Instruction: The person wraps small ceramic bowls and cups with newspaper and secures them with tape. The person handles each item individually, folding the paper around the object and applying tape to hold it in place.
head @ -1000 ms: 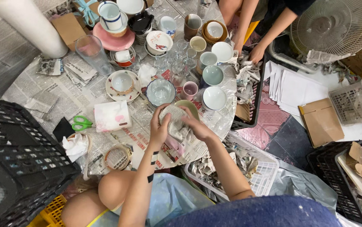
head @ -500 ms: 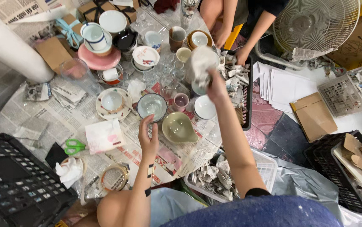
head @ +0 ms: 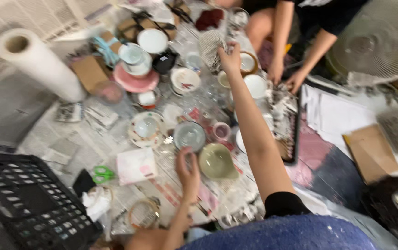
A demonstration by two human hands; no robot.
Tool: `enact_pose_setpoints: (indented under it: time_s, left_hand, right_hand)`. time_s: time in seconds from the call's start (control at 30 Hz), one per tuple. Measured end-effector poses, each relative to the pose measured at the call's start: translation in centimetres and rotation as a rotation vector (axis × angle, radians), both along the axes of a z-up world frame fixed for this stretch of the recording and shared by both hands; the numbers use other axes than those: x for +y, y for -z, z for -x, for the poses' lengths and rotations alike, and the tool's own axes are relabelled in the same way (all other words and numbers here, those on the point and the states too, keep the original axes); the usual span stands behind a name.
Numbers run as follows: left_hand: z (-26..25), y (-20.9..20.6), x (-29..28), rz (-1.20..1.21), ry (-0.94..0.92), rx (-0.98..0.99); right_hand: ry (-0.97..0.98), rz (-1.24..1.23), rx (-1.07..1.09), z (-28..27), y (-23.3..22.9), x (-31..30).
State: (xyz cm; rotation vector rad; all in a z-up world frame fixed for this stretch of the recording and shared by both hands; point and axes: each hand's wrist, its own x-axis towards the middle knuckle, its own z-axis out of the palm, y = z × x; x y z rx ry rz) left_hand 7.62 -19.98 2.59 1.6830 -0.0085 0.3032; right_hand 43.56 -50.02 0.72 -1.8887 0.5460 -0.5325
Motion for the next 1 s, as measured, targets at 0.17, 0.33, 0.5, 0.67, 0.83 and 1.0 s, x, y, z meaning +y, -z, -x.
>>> enact_pose_setpoints:
  time_s: [0.17,0.33,0.5,0.67,0.83,1.0]
  left_hand:
    - [-1.0,0.3,-0.3,-0.213,-0.077,-0.042]
    - [-0.7,0.8,-0.5,0.052,-0.015,0.195]
    - [-1.1,0.6,-0.9,0.019,-0.004,0.119]
    - [-2.0,1.4,0.1,0.153,-0.052,0.210]
    - [-2.8,1.8,0.4,0.197,-0.137,0.185]
    - [-3.3,1.4,0.7,0.161,-0.166,0.129]
  right_hand:
    - [0.108,0.449,-0.183,-7.3,-0.2,3.3]
    - [0.203,-0.098,0.060,-13.2,2.3,6.0]
    - [0.105,0.528,-0.241,-16.7,4.3,6.9]
    - [-0.126,0.697,-0.411,-15.7,7.4,7.6]
    - [-0.351,0.737,-0.203,-14.4,6.7,8.9]
    - [-0.400,0.586,-0.205,-11.9,5.6,8.4]
